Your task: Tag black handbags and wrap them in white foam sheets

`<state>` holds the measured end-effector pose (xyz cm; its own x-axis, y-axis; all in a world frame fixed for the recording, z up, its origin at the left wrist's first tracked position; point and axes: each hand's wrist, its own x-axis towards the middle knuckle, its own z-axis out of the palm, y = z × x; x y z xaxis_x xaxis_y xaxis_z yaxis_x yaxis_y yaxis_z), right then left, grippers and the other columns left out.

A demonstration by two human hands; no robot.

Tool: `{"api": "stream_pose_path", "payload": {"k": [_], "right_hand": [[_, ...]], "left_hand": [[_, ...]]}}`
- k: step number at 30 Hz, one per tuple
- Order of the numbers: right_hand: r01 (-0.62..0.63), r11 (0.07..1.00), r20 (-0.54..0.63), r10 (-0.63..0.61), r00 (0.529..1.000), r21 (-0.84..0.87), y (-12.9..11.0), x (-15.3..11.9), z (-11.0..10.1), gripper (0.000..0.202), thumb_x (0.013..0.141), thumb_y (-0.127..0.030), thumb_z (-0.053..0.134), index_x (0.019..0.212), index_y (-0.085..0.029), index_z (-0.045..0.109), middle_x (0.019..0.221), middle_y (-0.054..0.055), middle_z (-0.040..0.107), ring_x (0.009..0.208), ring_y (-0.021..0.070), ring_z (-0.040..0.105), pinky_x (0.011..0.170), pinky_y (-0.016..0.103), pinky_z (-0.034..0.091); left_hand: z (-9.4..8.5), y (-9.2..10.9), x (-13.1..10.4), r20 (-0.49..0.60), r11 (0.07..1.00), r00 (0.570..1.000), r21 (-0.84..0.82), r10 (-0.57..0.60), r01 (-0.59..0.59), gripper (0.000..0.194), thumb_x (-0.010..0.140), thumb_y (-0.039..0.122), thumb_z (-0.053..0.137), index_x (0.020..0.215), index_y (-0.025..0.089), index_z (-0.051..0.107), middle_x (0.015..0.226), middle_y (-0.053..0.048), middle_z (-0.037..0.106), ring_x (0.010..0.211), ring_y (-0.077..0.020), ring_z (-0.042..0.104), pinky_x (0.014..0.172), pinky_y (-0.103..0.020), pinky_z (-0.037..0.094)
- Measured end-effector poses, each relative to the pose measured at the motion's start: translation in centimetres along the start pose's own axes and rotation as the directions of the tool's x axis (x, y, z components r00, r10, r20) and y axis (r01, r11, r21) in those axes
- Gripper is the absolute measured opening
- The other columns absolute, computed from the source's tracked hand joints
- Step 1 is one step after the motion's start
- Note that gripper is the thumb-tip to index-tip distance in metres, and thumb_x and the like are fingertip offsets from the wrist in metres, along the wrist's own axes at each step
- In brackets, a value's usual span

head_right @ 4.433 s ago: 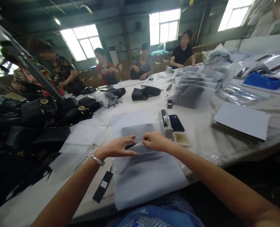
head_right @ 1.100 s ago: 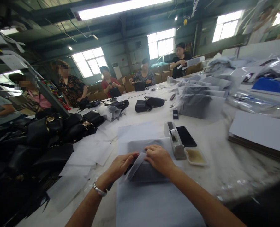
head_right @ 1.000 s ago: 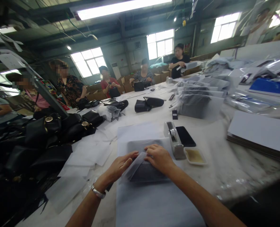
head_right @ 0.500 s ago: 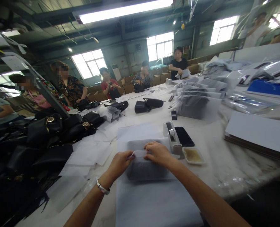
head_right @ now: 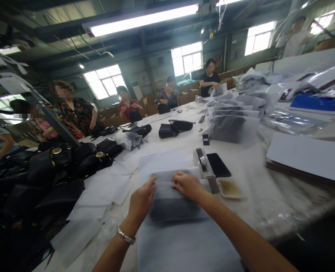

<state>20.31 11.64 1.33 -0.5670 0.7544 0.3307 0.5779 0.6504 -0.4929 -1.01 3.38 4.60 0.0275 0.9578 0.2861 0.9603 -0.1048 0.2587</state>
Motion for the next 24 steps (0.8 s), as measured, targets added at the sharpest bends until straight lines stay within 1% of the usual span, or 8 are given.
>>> {"api": "stream_pose_path", "payload": {"k": [3,6,11,15,17,19,21,24], "right_hand": [[0.01,1.0,0.001,-0.01,1.0,-0.025,0.1,0.0,-0.1,0.006,0.086,-0.029,0.067,0.085,-0.023,0.065,0.104,0.002,0.069,0.088,0.0178,0.066,0.076,0.027,0.047],[0.024,0.998,-0.002,-0.024,1.0,-0.059,0.2,0.1,-0.1,0.006,0.086,-0.029,0.067,0.085,-0.023,0.065,0.104,0.002,0.07,0.088,0.0176,0.066,0.075,0.026,0.047],[0.052,0.991,-0.031,-0.056,0.998,-0.125,0.5,0.7,0.3,0.008,0.087,-0.031,0.066,0.087,-0.023,0.066,0.103,0.003,0.07,0.091,0.0197,0.066,0.077,0.029,0.049],[0.047,0.983,-0.098,-0.065,0.993,-0.178,1.3,0.7,-0.4,0.017,0.09,-0.024,0.061,0.106,-0.021,0.066,0.119,0.008,0.067,0.11,0.0257,0.06,0.097,0.039,0.045],[0.008,0.978,-0.207,-0.052,0.977,-0.208,2.4,0.0,-1.5,0.026,0.091,-0.021,0.056,0.117,-0.021,0.064,0.131,0.009,0.061,0.119,0.0269,0.054,0.105,0.044,0.039],[-0.097,0.973,-0.385,0.009,0.923,-0.211,4.0,-1.2,-3.0,0.029,0.093,-0.025,0.053,0.119,-0.021,0.064,0.134,0.01,0.059,0.125,0.0268,0.05,0.111,0.045,0.034],[-0.269,0.955,-0.539,0.161,0.827,-0.127,5.8,-2.6,-4.5,0.029,0.09,-0.031,0.055,0.114,-0.019,0.068,0.135,0.011,0.057,0.13,0.0277,0.045,0.114,0.044,0.03],[-0.505,0.856,-0.523,0.483,0.702,0.112,8.0,-4.5,-5.9,0.029,0.083,-0.04,0.061,0.096,-0.018,0.075,0.139,0.012,0.053,0.135,0.0318,0.04,0.116,0.046,0.025]], "left_hand": [[0.9,1.4,-1.2,-0.215,0.975,0.957,0.147,0.196,-0.167,0.038,0.096,0.013,0.046,0.131,0.022,0.056,0.136,-0.009,0.059,0.131,-0.026,0.049,0.116,-0.054,0.027],[2.8,2.5,-2.4,-0.183,0.929,0.915,0.158,0.36,-0.334,0.032,0.095,0.013,0.047,0.123,0.021,0.061,0.127,-0.006,0.066,0.124,-0.0225,0.057,0.113,-0.048,0.037],[5.4,2.8,-2.9,-0.008,0.955,0.965,0.146,0.263,-0.259,0.034,0.094,0.016,0.052,0.126,0.022,0.059,0.135,-0.007,0.06,0.126,-0.0265,0.055,0.099,-0.048,0.052],[5.4,2.7,-2.7,0.043,0.96,0.977,0.18,0.208,-0.213,0.04,0.094,0.021,0.054,0.133,0.031,0.053,0.147,-0.007,0.048,0.134,-0.0297,0.046,0.101,-0.051,0.049],[5.2,2.7,-2.6,0.046,0.965,0.983,0.192,0.175,-0.181,0.043,0.093,0.025,0.057,0.134,0.036,0.053,0.15,-0.007,0.044,0.136,-0.0339,0.042,0.1,-0.052,0.049],[4.9,2.7,-2.5,0.055,0.968,0.987,0.191,0.153,-0.161,0.043,0.092,0.027,0.059,0.133,0.038,0.053,0.151,-0.008,0.042,0.137,-0.0363,0.039,0.099,-0.052,0.049],[4.7,2.6,-2.4,0.076,0.971,0.986,0.18,0.149,-0.16,0.043,0.092,0.026,0.059,0.133,0.038,0.054,0.151,-0.008,0.043,0.137,-0.0363,0.04,0.099,-0.051,0.048],[4.8,2.5,-2.3,0.091,0.973,0.985,0.167,0.144,-0.158,0.043,0.091,0.024,0.06,0.132,0.037,0.056,0.151,-0.009,0.043,0.136,-0.0369,0.041,0.1,-0.051,0.048]]}}
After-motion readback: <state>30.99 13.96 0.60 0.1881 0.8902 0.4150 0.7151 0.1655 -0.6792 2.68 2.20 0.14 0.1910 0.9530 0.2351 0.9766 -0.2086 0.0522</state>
